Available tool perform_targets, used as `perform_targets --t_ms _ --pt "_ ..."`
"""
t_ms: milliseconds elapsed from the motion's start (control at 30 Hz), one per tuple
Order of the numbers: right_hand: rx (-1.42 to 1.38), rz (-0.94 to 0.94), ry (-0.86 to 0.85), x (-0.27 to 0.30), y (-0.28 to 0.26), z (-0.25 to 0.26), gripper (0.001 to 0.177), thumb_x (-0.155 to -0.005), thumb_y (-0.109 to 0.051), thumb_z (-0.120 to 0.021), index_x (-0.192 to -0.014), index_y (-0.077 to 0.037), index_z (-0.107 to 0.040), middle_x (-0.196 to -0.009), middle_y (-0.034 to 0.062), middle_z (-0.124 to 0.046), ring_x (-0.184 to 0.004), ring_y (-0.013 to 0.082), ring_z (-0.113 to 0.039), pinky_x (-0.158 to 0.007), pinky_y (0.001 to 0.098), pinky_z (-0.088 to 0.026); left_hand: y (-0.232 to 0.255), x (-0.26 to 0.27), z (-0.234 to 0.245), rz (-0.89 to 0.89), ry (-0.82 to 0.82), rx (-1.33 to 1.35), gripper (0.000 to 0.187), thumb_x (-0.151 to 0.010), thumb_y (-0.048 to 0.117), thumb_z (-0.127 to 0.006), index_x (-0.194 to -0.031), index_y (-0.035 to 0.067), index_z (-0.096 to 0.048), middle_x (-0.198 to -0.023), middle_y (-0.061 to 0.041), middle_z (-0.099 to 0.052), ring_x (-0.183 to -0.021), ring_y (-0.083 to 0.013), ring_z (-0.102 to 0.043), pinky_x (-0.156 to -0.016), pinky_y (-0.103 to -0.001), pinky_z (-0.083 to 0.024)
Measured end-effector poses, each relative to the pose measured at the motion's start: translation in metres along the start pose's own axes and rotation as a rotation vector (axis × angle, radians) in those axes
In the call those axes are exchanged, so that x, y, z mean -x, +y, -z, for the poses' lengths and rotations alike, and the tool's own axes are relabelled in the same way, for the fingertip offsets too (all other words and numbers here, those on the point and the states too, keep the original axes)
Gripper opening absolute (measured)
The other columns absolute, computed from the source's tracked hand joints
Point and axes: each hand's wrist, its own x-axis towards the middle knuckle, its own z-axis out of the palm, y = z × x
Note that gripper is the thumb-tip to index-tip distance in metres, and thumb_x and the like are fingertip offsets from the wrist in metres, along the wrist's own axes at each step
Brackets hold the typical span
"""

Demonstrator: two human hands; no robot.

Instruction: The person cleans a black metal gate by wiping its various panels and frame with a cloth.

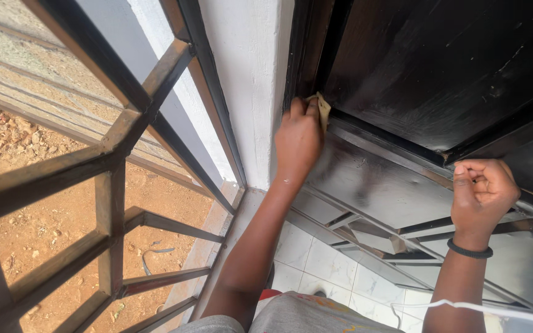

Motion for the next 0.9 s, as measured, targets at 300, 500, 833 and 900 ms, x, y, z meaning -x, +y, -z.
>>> perform_targets --t_ms 300,500,833,900 --pt "0.011 0.011 -0.012 -0.009 -0.007 0.001 0.009 -0.105 0.004 -0.07 -0.096 0.003 -0.068 -0.091 0.0043 -0.061 -0.076 0.0047 -0.054 -0.07 0.0171 -0.045 0.007 0.017 0.012 0.154 0.142 0.638 0.051 -0.09 -0.001 -0.058 -0.14 0.008 -0.064 -0.121 -0.017 -0.055 -0.116 -0.0301 -0.061 -0.104 -0.039 -0.052" --pt "0.018 0.012 -0.007 -0.01 -0.019 -0.001 0.011 -0.105 0.002 -0.07 -0.095 0.003 -0.068 -0.089 0.004 -0.061 -0.074 0.004 -0.054 -0.067 0.0164 -0.044 0.044 -0.013 0.003 -0.112 0.268 0.461 0.069 -0.092 -0.001 -0.057 -0.157 0.005 -0.037 -0.159 -0.029 -0.032 -0.148 -0.0466 -0.038 -0.123 -0.05 -0.036" --pt "0.01 0.001 -0.011 -0.01 -0.011 -0.001 0.012 -0.107 0.0 -0.071 -0.097 0.005 -0.067 -0.088 0.0045 -0.059 -0.075 0.0054 -0.051 -0.069 0.0175 -0.042 0.031 0.006 -0.025 -0.087 0.244 0.287 0.072 -0.085 0.004 -0.064 -0.149 -0.01 -0.035 -0.148 -0.029 -0.042 -0.131 -0.0474 -0.051 -0.113 -0.049 -0.043" --pt "-0.028 -0.027 -0.009 -0.01 -0.012 -0.002 0.01 -0.105 0.0 -0.07 -0.097 0.005 -0.066 -0.09 0.0045 -0.058 -0.076 0.0054 -0.052 -0.07 0.0178 -0.042 0.029 0.009 -0.028 -0.041 0.23 0.265 0.063 -0.088 0.005 -0.067 -0.143 -0.011 -0.041 -0.141 -0.031 -0.049 -0.123 -0.0469 -0.056 -0.102 -0.046 -0.047"
